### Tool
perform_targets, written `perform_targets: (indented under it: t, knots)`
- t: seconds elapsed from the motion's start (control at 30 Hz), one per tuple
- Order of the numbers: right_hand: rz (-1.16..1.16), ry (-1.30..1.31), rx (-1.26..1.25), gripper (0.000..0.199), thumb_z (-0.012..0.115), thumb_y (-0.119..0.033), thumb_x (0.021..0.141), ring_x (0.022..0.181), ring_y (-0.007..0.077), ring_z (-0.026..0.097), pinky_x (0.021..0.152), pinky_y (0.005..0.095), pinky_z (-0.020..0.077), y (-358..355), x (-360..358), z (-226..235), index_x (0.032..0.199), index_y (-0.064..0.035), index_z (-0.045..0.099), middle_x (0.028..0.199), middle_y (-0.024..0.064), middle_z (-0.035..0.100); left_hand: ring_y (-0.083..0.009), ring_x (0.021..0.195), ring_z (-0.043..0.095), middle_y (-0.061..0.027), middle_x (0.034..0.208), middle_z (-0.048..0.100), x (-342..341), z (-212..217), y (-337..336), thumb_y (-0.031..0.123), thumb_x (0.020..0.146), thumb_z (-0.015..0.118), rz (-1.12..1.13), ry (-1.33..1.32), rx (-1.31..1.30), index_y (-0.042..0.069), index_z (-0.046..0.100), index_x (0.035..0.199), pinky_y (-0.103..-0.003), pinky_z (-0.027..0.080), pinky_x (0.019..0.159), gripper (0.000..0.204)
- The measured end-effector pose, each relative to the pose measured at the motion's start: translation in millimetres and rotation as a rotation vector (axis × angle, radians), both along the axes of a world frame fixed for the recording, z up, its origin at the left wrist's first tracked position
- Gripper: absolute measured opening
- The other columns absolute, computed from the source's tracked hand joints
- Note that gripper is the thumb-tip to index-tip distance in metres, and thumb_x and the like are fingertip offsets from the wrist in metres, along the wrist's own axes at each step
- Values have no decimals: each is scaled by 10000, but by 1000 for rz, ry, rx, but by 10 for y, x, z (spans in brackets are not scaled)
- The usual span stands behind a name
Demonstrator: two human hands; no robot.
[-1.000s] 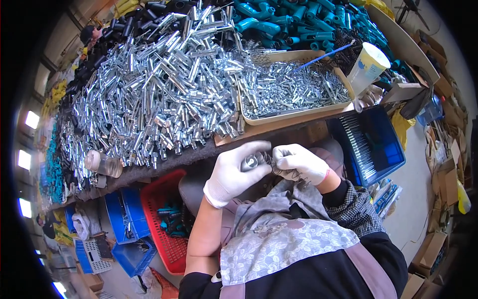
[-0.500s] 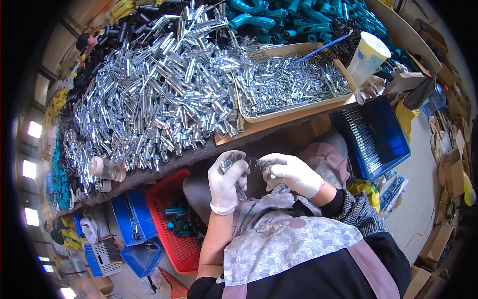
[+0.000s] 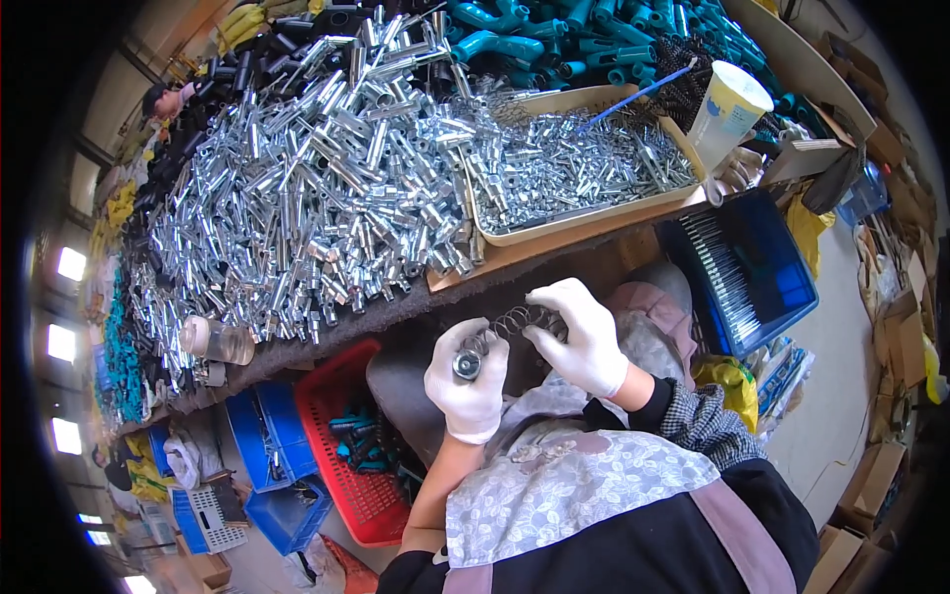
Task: Assembling metal tubes and springs into plastic handles at a workbench.
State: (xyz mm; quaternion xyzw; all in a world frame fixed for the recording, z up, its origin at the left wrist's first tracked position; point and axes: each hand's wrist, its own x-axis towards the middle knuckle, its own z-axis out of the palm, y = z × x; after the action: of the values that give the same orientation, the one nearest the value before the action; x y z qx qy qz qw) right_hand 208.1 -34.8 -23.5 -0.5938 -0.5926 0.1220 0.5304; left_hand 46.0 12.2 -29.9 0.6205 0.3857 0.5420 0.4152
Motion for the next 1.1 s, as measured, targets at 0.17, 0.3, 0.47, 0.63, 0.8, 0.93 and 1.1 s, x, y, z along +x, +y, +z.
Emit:
perform_targets:
  t: [0.17,0.3,0.47,0.63,0.8,0.93,1.1]
  knots:
    - [96,57,239,496,776,82,677,945,325,677,796,366,553,82,-6,-146,1120,-47,594,1109,181,660,-92,507,492,-43,785,600,187,246,40,233,977,595,-143,-606,-720,60,613,1069,-240,376,427,198]
    - [109,136,247,492,756,85,693,930,301,688,815,355,555,110,10,-179,1140,-39,591,1068,172,673,-84,500,464,-13,783,600,158,106,78,347,1008,578,-353,-837,-1091,115,626,1080,-234,313,412,248]
    - [145,649,-195,330,729,-12,818,858,137,674,764,271,542,21,146,-7,1132,-24,628,972,55,674,-92,556,541,-50,845,660,86,193,93,111,914,671,-256,-233,-552,32,605,1219,-239,433,486,322]
    - [273,871,-441,284,636,-6,845,617,47,526,530,194,406,-45,324,271,1127,-18,605,879,17,616,-197,665,682,-107,783,667,-141,220,178,-39,711,811,-292,291,253,8,624,1254,-294,544,632,575]
    - [218,811,-424,289,638,1,837,612,44,522,525,192,403,-48,369,291,1123,-20,608,875,17,615,-244,626,665,-118,789,669,-167,461,250,51,689,863,-299,435,510,26,639,1246,-330,524,549,601]
    - [203,791,-473,275,673,-26,856,667,63,585,587,211,479,-66,392,362,1126,-10,624,885,30,638,-220,662,681,-136,814,681,-100,457,246,25,703,842,-280,512,555,32,692,1067,-309,538,601,393]
    - [215,665,-108,274,685,-12,854,906,81,616,829,236,516,-84,323,166,1123,-2,633,1003,31,640,-64,574,571,-27,750,665,119,262,132,34,900,654,-357,-70,-526,1,669,951,-220,437,507,63]
